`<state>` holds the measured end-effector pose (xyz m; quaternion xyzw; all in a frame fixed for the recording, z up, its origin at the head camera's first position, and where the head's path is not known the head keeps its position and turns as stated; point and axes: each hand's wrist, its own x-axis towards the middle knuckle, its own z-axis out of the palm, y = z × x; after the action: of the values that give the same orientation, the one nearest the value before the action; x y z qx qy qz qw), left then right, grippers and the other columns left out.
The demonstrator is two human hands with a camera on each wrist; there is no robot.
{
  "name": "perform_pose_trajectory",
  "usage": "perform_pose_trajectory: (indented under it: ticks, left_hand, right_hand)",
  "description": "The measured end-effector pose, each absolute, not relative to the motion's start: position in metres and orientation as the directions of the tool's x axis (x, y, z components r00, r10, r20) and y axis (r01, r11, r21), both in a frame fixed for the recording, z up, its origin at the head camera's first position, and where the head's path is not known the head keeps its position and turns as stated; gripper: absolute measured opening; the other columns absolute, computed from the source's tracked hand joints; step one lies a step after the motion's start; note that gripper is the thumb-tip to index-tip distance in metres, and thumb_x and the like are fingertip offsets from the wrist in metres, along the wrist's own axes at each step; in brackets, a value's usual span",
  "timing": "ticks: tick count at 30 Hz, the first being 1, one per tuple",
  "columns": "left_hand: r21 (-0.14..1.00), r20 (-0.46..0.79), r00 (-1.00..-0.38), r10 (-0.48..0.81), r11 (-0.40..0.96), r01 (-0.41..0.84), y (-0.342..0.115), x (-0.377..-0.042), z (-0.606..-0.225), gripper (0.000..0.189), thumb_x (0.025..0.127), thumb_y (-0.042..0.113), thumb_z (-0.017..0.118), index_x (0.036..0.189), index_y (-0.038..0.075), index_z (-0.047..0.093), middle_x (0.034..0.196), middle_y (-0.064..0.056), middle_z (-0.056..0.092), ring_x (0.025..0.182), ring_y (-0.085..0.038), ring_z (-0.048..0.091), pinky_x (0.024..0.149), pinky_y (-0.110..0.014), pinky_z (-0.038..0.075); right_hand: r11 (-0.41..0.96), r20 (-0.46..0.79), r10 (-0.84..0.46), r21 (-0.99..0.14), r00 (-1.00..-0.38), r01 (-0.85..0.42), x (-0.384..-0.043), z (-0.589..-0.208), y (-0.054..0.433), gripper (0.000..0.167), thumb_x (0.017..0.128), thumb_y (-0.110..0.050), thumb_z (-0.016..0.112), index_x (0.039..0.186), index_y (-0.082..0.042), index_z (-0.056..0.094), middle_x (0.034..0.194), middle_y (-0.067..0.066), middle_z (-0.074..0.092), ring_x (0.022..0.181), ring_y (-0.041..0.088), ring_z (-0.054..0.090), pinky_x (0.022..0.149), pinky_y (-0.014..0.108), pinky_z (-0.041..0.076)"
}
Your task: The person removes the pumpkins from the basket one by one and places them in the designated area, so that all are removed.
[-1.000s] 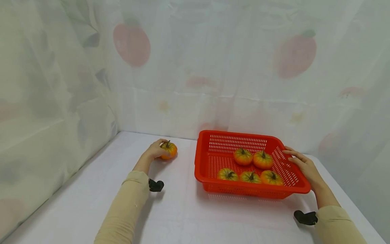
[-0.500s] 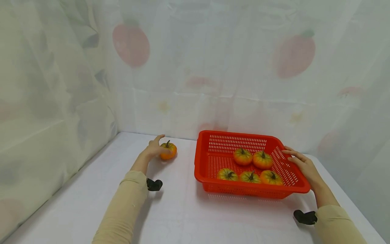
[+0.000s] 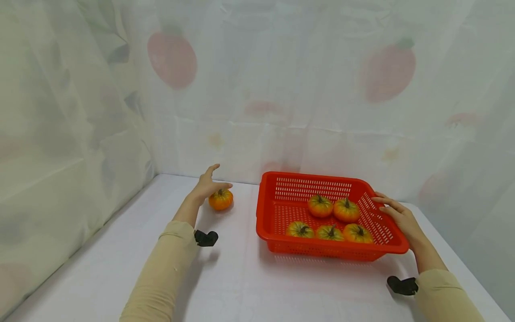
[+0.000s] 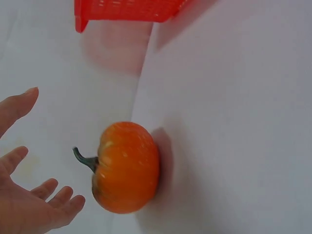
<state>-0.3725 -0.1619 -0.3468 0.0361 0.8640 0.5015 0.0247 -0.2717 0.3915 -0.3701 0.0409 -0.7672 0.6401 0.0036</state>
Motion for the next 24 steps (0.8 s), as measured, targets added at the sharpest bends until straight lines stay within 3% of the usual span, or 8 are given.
perform_pose_trajectory:
  ticks: [24]
  left_hand:
    - [0.912, 0.12, -0.975, 0.185, 0.367, 0.182, -0.081, -0.363, -0.298, 0.086, 0.086, 0.025, 0.074, 0.157, 0.023, 0.024, 0.164, -0.016, 0.02, 0.15, -0.042, 0.024, 0.116, -0.063, 0.032]
  right_hand:
    - [0.172, 0.06, -0.058, -0.983, -0.997, -0.07, -0.27, -0.369, 0.39, 0.038, 0.103, -0.033, 0.05, 0.14, -0.026, 0.057, 0.122, -0.042, 0.052, 0.094, -0.007, 0.066, 0.072, 0.022, 0.06]
